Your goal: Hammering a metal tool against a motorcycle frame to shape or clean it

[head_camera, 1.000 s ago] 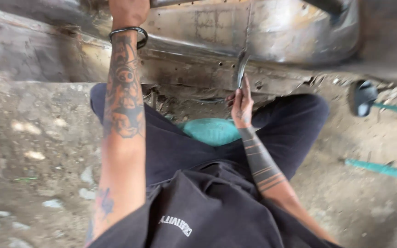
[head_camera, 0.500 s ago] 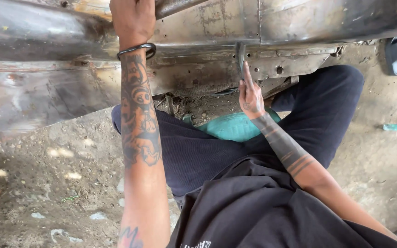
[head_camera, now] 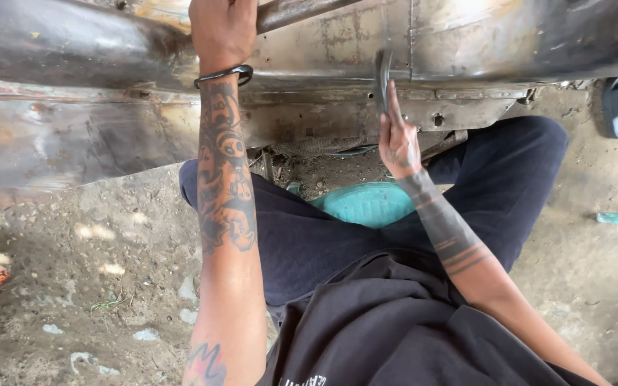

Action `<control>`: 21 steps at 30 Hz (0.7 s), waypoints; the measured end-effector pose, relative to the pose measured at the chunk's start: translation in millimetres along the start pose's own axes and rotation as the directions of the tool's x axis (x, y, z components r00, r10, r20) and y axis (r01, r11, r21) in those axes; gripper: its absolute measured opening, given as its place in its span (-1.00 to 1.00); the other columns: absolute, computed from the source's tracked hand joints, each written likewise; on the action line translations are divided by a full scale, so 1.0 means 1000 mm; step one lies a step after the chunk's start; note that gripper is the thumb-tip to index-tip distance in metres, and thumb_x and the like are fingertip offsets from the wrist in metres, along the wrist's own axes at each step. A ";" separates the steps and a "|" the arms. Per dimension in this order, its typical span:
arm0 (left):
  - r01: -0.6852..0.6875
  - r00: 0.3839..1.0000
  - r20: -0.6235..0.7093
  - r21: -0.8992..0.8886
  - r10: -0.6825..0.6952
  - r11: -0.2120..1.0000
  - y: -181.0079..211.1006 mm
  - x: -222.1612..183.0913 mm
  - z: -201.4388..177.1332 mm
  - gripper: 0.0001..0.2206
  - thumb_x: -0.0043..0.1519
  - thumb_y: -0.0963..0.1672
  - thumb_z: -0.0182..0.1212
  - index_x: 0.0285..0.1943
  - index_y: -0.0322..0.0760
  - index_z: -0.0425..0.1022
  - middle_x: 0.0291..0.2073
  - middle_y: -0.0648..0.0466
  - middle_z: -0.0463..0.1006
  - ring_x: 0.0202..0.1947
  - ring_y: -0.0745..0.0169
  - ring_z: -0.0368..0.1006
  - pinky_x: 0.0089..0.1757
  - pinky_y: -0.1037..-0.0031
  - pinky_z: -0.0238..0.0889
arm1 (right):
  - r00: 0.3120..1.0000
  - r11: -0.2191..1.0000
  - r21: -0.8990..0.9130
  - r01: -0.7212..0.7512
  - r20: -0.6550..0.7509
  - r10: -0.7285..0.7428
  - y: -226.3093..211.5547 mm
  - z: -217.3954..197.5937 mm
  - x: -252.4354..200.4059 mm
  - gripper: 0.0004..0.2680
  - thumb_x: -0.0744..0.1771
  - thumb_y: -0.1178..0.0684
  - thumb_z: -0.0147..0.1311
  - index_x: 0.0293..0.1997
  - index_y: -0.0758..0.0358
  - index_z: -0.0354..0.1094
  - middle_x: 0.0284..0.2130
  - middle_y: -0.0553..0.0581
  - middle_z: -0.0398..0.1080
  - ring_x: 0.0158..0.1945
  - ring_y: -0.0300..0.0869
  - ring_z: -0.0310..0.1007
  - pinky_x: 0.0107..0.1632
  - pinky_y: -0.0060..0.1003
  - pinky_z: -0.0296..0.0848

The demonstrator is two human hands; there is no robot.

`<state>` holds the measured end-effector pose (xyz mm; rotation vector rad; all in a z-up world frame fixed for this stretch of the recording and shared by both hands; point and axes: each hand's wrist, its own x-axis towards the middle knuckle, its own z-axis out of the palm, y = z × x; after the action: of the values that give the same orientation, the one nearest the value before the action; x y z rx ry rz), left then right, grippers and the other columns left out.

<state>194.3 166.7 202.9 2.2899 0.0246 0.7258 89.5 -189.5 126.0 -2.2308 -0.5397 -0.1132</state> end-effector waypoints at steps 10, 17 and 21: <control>0.129 0.991 0.043 -0.072 -0.126 0.989 0.028 0.005 -0.013 -0.51 0.43 0.10 0.14 -0.41 -0.14 0.05 -0.61 0.19 0.08 -0.53 0.27 -0.05 -0.40 0.31 -0.09 | 0.966 0.968 0.004 -0.251 0.068 0.250 0.009 -0.022 -0.051 -0.55 0.48 0.13 -0.19 0.61 -0.02 -0.22 -0.53 0.16 0.32 -0.54 -0.10 0.21 -0.31 -0.18 0.28; 0.126 0.988 0.098 -0.042 -0.121 0.991 0.023 0.007 -0.011 -0.36 0.46 0.20 0.08 -0.58 -0.12 0.01 -0.73 0.21 0.01 -0.62 0.35 -0.14 -0.45 0.34 -0.21 | 0.944 0.948 -0.010 -0.319 0.085 0.318 0.002 -0.023 -0.044 -0.58 0.48 0.03 -0.22 0.59 -0.10 -0.18 -0.48 0.15 0.40 -0.48 0.00 0.36 -0.23 -0.14 0.33; 0.098 0.994 0.065 -0.118 -0.091 0.988 0.026 0.005 -0.013 -0.47 0.44 0.16 0.11 -0.46 -0.14 0.12 -0.68 0.21 0.10 -0.62 0.33 -0.03 -0.45 0.35 -0.11 | 0.958 0.949 0.132 -0.287 0.059 0.281 -0.006 -0.024 -0.046 -0.64 0.50 0.01 -0.24 0.56 0.00 -0.05 -0.39 -0.03 0.49 -0.48 -0.35 0.34 -0.25 -0.40 0.38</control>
<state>186.7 156.2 229.6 2.1782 0.0598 0.5935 48.0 -220.0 134.6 -2.1521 -0.2337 0.1149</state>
